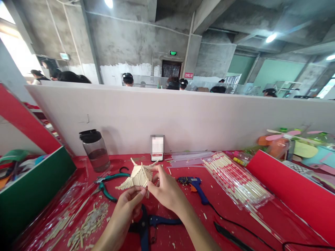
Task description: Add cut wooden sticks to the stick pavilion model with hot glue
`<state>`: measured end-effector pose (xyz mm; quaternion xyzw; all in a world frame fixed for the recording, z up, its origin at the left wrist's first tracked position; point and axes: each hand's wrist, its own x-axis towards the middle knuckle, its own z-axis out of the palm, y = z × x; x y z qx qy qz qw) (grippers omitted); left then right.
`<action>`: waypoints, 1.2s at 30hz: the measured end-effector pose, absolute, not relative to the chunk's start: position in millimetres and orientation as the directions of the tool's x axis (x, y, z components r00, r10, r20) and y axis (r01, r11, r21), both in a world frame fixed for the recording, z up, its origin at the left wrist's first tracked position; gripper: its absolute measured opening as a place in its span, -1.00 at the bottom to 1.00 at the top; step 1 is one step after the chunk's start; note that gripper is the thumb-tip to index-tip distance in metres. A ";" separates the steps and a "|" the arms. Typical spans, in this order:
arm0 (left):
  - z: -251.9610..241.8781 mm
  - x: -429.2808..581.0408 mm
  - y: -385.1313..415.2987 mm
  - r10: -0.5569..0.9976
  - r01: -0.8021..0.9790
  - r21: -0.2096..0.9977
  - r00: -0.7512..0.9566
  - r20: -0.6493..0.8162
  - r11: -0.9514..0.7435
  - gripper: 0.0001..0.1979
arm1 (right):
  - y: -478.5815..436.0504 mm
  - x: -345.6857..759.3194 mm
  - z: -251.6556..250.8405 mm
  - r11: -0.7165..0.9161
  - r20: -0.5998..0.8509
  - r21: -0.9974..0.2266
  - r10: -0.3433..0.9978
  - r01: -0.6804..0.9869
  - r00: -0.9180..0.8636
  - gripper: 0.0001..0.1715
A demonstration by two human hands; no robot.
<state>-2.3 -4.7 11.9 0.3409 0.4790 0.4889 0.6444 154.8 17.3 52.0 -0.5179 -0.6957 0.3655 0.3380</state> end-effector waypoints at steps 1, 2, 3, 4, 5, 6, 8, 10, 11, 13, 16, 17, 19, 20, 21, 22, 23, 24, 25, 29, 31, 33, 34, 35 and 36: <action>11.9 -2.2 -4.5 0.957 -0.304 0.908 0.065 -0.284 0.290 -0.44 | 17.3 154.3 52.0 0.187 0.086 -0.870 0.968 0.455 -0.235 -0.65; 11.9 -2.2 -4.2 0.958 -0.302 0.909 0.066 -0.279 0.286 -0.44 | 17.3 153.8 52.2 0.178 0.079 -0.880 0.969 0.440 -0.235 -0.67; 12.1 -2.2 -3.9 0.959 -0.300 0.912 0.069 -0.274 0.281 -0.44 | 17.3 153.3 52.6 0.170 0.072 -0.888 0.969 0.428 -0.234 -0.68; 12.1 -2.2 -3.6 0.961 -0.297 0.914 0.070 -0.268 0.277 -0.44 | 17.2 152.7 53.1 0.162 0.065 -0.894 0.970 0.419 -0.236 -0.70; 12.1 -2.2 -3.4 0.961 -0.295 0.915 0.072 -0.265 0.275 -0.44 | 17.2 152.3 53.5 0.156 0.060 -0.898 0.970 0.412 -0.237 -0.71; 11.9 -2.3 -3.2 0.962 -0.295 0.916 0.073 -0.263 0.273 -0.44 | 17.1 151.9 53.8 0.154 0.058 -0.900 0.969 0.408 -0.238 -0.71; 10.8 -2.5 -3.0 0.962 -0.297 0.915 0.074 -0.263 0.273 -0.43 | 17.3 151.5 54.0 0.156 0.060 -0.902 0.969 0.403 -0.241 -0.72; 9.0 -2.7 -2.6 0.961 -0.297 0.914 0.083 -0.264 0.277 -0.42 | 17.5 151.5 53.5 0.164 0.067 -0.900 0.968 0.403 -0.243 -0.73; 8.1 -2.8 -2.3 0.960 -0.296 0.913 0.090 -0.265 0.280 -0.41 | 17.6 151.6 53.1 0.169 0.073 -0.899 0.967 0.405 -0.243 -0.73; 6.9 -3.0 -1.6 0.958 -0.295 0.911 0.097 -0.271 0.288 -0.40 | 17.7 151.7 52.4 0.179 0.082 -0.895 0.966 0.408 -0.244 -0.73; 7.2 -2.9 -1.0 0.957 -0.298 0.909 0.089 -0.276 0.290 -0.40 | 17.8 151.2 52.0 0.186 0.091 -0.892 0.967 0.412 -0.239 -0.74; 7.7 -2.9 -1.0 0.957 -0.299 0.909 0.085 -0.277 0.290 -0.40 | 17.9 150.9 52.0 0.187 0.093 -0.891 0.967 0.413 -0.237 -0.74; 8.7 -2.8 -1.3 0.958 -0.299 0.910 0.083 -0.275 0.287 -0.40 | 18.2 150.4 51.7 0.190 0.097 -0.891 0.967 0.413 -0.235 -0.75; 8.9 -2.8 -1.5 0.959 -0.299 0.911 0.081 -0.273 0.284 -0.40 | 18.3 150.3 51.6 0.191 0.099 -0.891 0.967 0.411 -0.235 -0.75; 8.9 -2.8 -1.7 0.960 -0.299 0.912 0.077 -0.270 0.281 -0.40 | 18.5 150.3 51.4 0.193 0.101 -0.892 0.967 0.410 -0.235 -0.75; 8.7 -2.8 -1.9 0.961 -0.297 0.914 0.074 -0.267 0.277 -0.40 | 18.5 150.3 51.2 0.194 0.102 -0.891 0.967 0.410 -0.235 -0.75; 8.3 -2.9 -2.1 0.962 -0.295 0.916 0.072 -0.264 0.273 -0.40 | 18.5 150.5 51.1 0.194 0.103 -0.890 0.967 0.412 -0.233 -0.76; 7.9 -3.1 -2.2 0.963 -0.292 0.918 0.070 -0.260 0.269 -0.40 | 18.3 150.5 51.2 0.193 0.102 -0.888 0.968 0.417 -0.230 -0.76; 7.7 -3.3 -2.2 0.964 -0.289 0.920 0.068 -0.258 0.266 -0.40 | 18.1 150.6 51.5 0.191 0.101 -0.886 0.969 0.423 -0.226 -0.77; 8.3 -4.2 -2.3 0.963 -0.280 0.922 0.071 -0.259 0.269 -0.39 | 16.6 149.7 53.5 0.182 0.089 -0.878 0.971 0.442 -0.223 -0.79; 8.9 -4.1 -2.4 0.962 -0.277 0.921 0.073 -0.262 0.272 -0.38 | 16.4 149.4 53.7 0.182 0.088 -0.877 0.971 0.445 -0.224 -0.79; 9.0 -3.5 -2.6 0.961 -0.276 0.921 0.073 -0.265 0.275 -0.37 | 16.9 149.9 52.6 0.192 0.097 -0.873 0.969 0.449 -0.226 -0.79; 8.9 -3.2 -2.6 0.961 -0.277 0.920 0.074 -0.267 0.277 -0.38 | 17.5 150.7 51.6 0.202 0.105 -0.871 0.967 0.448 -0.231 -0.79; 8.6 -2.8 -2.5 0.961 -0.282 0.918 0.072 -0.268 0.278 -0.38 | 18.3 151.8 50.4 0.212 0.114 -0.872 0.964 0.441 -0.239 -0.78; 8.3 -2.6 -2.4 0.960 -0.288 0.916 0.069 -0.270 0.278 -0.39 | 19.1 153.2 49.3 0.218 0.117 -0.877 0.961 0.428 -0.250 -0.77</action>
